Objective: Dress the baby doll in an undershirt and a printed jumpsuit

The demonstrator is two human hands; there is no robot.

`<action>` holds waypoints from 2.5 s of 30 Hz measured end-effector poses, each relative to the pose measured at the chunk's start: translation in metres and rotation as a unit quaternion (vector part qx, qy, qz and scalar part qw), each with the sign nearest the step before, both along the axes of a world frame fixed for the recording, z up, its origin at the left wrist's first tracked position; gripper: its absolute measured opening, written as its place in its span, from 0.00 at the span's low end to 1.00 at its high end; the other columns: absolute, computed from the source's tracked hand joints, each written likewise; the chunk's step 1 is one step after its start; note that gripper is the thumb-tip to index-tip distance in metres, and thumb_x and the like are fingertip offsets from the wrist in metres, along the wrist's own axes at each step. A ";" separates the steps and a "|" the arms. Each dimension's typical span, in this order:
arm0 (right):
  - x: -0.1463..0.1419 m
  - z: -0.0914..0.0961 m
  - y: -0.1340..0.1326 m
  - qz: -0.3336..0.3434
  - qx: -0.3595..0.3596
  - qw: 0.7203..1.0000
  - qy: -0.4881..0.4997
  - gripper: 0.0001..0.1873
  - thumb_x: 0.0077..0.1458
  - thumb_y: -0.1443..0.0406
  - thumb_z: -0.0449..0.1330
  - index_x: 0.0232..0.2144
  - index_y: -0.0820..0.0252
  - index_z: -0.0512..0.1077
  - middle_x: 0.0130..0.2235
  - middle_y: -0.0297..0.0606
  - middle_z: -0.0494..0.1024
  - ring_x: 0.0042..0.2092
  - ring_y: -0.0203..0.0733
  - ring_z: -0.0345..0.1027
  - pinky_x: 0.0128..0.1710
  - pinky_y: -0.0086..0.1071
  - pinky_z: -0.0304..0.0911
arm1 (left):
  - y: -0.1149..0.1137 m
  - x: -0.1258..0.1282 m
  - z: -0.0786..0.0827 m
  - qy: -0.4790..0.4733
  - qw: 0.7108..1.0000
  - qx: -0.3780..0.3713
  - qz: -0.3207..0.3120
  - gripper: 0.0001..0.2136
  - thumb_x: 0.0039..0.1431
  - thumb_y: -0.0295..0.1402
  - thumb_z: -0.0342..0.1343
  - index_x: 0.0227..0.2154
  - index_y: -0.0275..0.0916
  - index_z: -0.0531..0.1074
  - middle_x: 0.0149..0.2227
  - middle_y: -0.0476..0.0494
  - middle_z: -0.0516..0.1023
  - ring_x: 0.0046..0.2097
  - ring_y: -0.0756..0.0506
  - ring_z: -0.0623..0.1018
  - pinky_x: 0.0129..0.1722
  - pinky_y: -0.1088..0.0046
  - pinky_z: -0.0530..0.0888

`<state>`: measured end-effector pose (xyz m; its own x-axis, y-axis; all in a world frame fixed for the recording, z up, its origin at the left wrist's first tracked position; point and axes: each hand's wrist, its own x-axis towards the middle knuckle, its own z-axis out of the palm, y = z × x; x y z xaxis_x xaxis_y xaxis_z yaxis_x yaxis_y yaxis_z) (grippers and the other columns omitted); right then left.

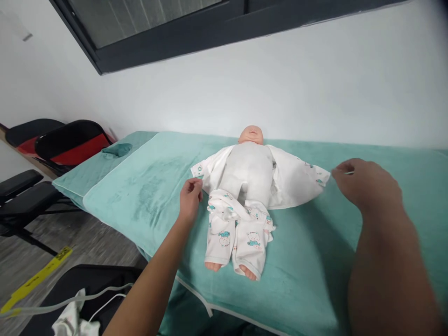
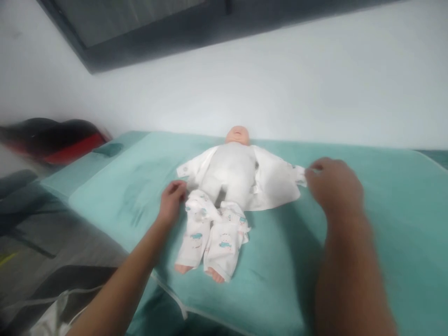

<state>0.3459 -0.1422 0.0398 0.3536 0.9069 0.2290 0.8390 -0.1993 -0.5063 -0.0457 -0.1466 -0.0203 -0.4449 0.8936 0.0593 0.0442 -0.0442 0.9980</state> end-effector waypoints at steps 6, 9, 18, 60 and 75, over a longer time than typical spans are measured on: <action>-0.078 0.004 -0.012 0.333 -0.050 0.933 0.124 0.11 0.54 0.55 0.60 0.31 0.55 0.75 0.34 0.37 0.78 0.35 0.43 0.70 0.35 0.36 0.62 | -0.019 0.002 0.000 0.003 0.976 -0.023 -0.216 0.11 0.51 0.37 0.63 0.37 0.38 0.78 0.38 0.45 0.78 0.39 0.47 0.74 0.41 0.72 0.70; -0.115 0.003 -0.023 0.460 -0.123 0.868 0.139 0.13 0.52 0.53 0.63 0.29 0.55 0.75 0.29 0.33 0.75 0.31 0.39 0.67 0.30 0.32 0.61 | -0.020 -0.003 0.001 -0.011 0.956 -0.019 -0.293 0.14 0.51 0.39 0.64 0.39 0.38 0.77 0.41 0.43 0.77 0.42 0.44 0.74 0.44 0.70 0.69; -0.122 -0.034 -0.060 0.487 0.022 0.865 0.117 0.10 0.57 0.61 0.61 0.43 0.52 0.71 0.42 0.37 0.74 0.41 0.42 0.69 0.39 0.35 0.67 | -0.020 -0.012 -0.003 -0.082 0.929 -0.029 -0.359 0.20 0.57 0.48 0.57 0.25 0.34 0.76 0.28 0.46 0.71 0.31 0.49 0.68 0.34 0.72 0.66; -0.141 -0.076 -0.093 0.249 0.162 0.949 0.105 0.03 0.60 0.62 0.57 0.35 0.54 0.65 0.57 0.44 0.69 0.55 0.48 0.67 0.52 0.46 0.63 | -0.016 -0.002 -0.014 0.105 0.929 0.145 -0.324 0.06 0.64 0.36 0.51 0.33 0.42 0.60 0.61 0.37 0.66 0.62 0.43 0.66 0.57 0.61 0.65; -0.134 -0.058 0.030 0.085 0.133 0.930 0.331 0.19 0.54 0.46 0.58 0.32 0.53 0.64 0.19 0.25 0.64 0.20 0.35 0.54 0.19 0.29 0.49 | 0.081 0.034 0.007 -0.056 0.970 0.003 -0.236 0.08 0.51 0.36 0.59 0.30 0.40 0.67 0.24 0.55 0.65 0.26 0.51 0.64 0.27 0.76 0.62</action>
<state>0.2122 -0.1119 -0.0184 0.3535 0.9050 0.2368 0.3334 0.1147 -0.9358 -0.0112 -0.0659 -0.0131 0.0104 0.9991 0.0403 -0.0905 -0.0392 0.9951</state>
